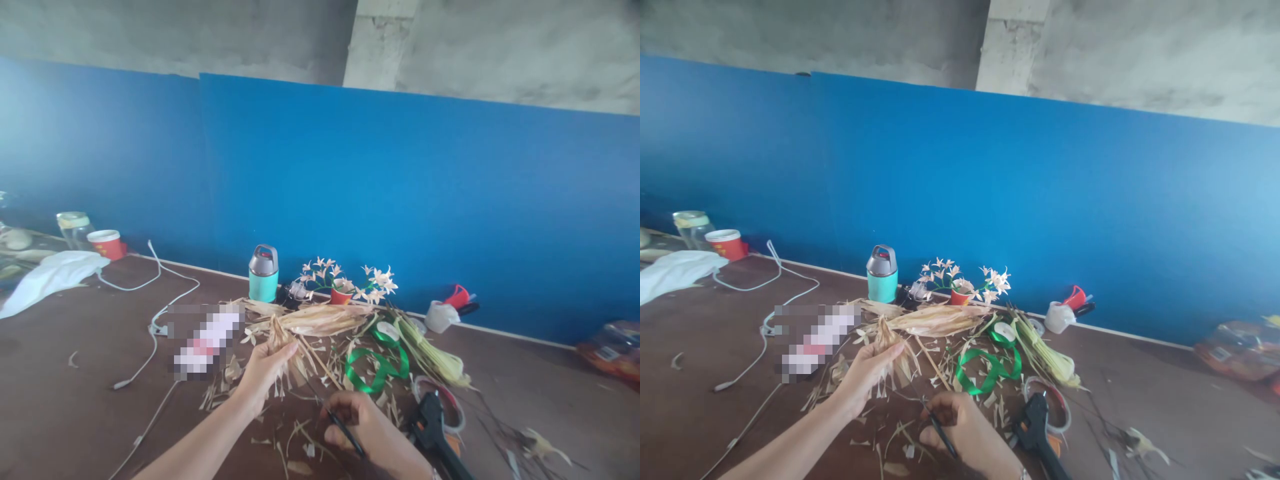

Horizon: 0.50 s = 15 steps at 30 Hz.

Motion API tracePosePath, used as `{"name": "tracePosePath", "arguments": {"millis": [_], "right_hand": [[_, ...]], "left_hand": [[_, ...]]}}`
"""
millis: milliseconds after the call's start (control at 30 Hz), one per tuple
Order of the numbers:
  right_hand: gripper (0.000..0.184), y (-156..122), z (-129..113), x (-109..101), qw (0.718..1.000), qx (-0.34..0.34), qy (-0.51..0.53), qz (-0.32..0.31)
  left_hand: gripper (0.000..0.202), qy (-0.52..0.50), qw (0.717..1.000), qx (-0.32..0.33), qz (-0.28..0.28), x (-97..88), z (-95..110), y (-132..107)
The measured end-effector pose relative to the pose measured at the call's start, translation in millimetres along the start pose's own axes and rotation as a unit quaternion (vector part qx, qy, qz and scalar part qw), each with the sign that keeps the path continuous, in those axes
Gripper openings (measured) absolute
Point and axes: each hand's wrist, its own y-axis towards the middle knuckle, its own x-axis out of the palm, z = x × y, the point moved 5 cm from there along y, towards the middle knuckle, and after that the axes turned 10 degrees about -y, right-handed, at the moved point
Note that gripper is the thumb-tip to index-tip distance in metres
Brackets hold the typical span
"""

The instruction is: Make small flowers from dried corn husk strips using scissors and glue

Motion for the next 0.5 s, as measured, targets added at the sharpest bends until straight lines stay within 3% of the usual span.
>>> {"name": "tracePosePath", "arguments": {"millis": [500], "right_hand": [[0.031, 5, 6, 2, 1.000, -0.017, 0.007, 0.011]], "left_hand": [[0.038, 0.031, 0.998, 0.003, 0.049, -12.4, -12, 5]]}}
